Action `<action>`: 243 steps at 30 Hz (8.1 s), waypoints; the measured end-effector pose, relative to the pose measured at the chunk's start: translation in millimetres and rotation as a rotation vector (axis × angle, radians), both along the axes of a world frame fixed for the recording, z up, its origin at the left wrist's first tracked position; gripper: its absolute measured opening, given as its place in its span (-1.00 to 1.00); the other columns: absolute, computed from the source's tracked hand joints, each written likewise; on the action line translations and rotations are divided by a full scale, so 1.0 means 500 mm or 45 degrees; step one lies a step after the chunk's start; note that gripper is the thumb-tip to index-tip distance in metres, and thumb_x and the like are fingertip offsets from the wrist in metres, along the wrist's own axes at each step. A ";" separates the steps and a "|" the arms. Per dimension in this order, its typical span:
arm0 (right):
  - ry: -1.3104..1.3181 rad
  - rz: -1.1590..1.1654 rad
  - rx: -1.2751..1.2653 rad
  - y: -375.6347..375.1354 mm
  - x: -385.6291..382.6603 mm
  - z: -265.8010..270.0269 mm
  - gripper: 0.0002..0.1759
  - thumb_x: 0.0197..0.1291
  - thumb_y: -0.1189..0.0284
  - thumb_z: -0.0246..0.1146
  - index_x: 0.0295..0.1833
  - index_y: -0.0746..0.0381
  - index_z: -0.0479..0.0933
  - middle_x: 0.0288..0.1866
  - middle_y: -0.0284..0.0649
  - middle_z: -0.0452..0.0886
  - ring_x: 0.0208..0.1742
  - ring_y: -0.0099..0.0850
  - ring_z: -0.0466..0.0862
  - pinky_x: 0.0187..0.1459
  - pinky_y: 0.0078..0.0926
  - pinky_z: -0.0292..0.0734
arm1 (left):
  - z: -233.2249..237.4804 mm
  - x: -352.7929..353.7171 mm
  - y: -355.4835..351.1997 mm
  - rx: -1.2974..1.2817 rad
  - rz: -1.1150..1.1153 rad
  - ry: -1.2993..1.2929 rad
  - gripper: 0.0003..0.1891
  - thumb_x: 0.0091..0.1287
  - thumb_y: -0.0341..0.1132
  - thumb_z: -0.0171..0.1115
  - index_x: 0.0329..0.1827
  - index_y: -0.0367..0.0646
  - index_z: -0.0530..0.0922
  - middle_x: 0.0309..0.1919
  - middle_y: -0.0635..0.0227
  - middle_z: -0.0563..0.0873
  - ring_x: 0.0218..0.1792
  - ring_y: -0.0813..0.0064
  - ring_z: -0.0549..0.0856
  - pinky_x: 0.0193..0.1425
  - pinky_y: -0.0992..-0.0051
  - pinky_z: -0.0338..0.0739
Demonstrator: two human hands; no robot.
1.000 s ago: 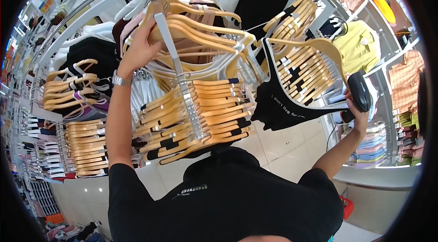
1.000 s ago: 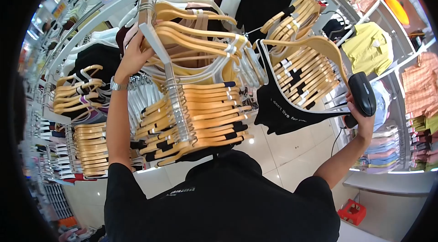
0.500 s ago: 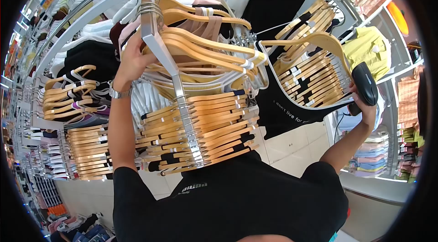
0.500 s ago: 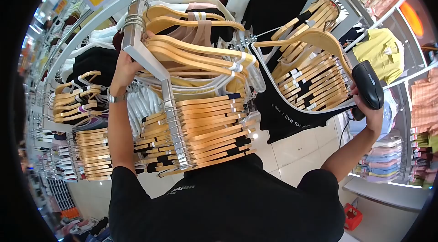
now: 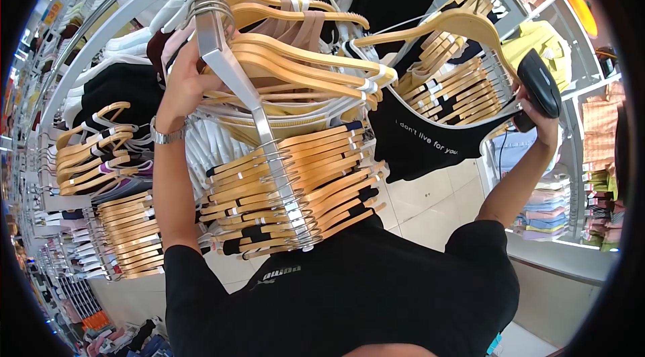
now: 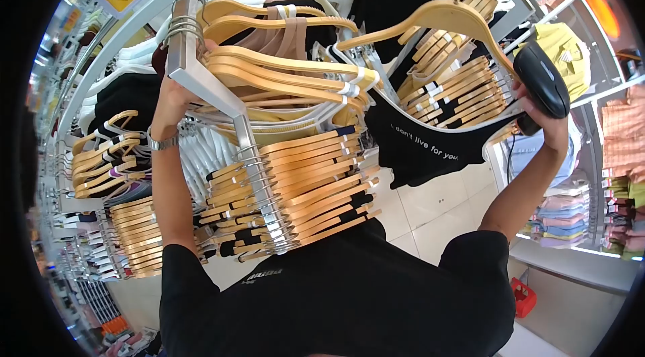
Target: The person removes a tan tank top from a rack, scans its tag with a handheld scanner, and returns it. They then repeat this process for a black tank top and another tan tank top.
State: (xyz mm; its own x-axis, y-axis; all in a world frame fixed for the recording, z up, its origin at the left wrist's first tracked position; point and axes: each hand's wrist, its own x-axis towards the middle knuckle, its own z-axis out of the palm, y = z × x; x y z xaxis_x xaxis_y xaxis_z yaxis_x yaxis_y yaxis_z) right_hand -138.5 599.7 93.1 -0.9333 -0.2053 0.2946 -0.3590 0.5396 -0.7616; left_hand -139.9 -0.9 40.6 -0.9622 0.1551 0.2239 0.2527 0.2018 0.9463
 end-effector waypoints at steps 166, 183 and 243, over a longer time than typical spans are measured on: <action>-0.487 0.159 -0.919 -0.441 -0.139 -0.283 -0.69 0.18 0.43 0.41 0.00 0.33 0.59 -0.43 -0.36 0.57 -0.54 -0.57 0.51 -0.48 -0.55 0.40 | -0.009 0.049 -0.029 -0.722 0.105 -0.089 -0.55 0.25 -0.32 0.46 0.15 -0.30 0.56 -0.10 0.15 0.76 -0.10 0.42 0.71 0.09 0.42 0.54; 0.492 0.195 0.342 -0.607 -0.179 0.090 -0.55 0.06 0.36 0.45 0.05 0.32 0.55 -0.17 0.06 0.70 -0.15 -0.10 0.71 -0.05 -0.27 0.58 | -0.008 0.037 -0.041 -0.603 -0.022 -0.039 -0.42 0.26 -0.27 0.47 0.30 -0.28 0.49 -0.02 0.12 0.73 -0.03 0.39 0.69 0.15 0.43 0.53; 0.856 -0.580 0.408 -0.269 0.103 0.333 -0.72 0.11 0.41 0.47 -0.06 0.28 0.75 0.00 -0.23 0.73 -0.06 -0.49 0.70 0.04 -0.54 0.51 | -0.013 0.048 -0.066 -0.679 -0.135 0.130 -0.31 0.36 0.01 0.32 0.42 -0.25 0.40 0.08 0.00 0.70 0.06 0.19 0.71 0.16 0.32 0.55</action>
State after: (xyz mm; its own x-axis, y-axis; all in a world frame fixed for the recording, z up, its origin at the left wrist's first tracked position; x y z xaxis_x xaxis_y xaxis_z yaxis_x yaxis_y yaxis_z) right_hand -87.1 465.1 259.5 -0.5940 -0.0216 0.8042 -0.3748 0.8919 -0.2530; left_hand -115.8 -33.7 34.3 -0.9126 0.3675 0.1790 0.3829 0.6149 0.6895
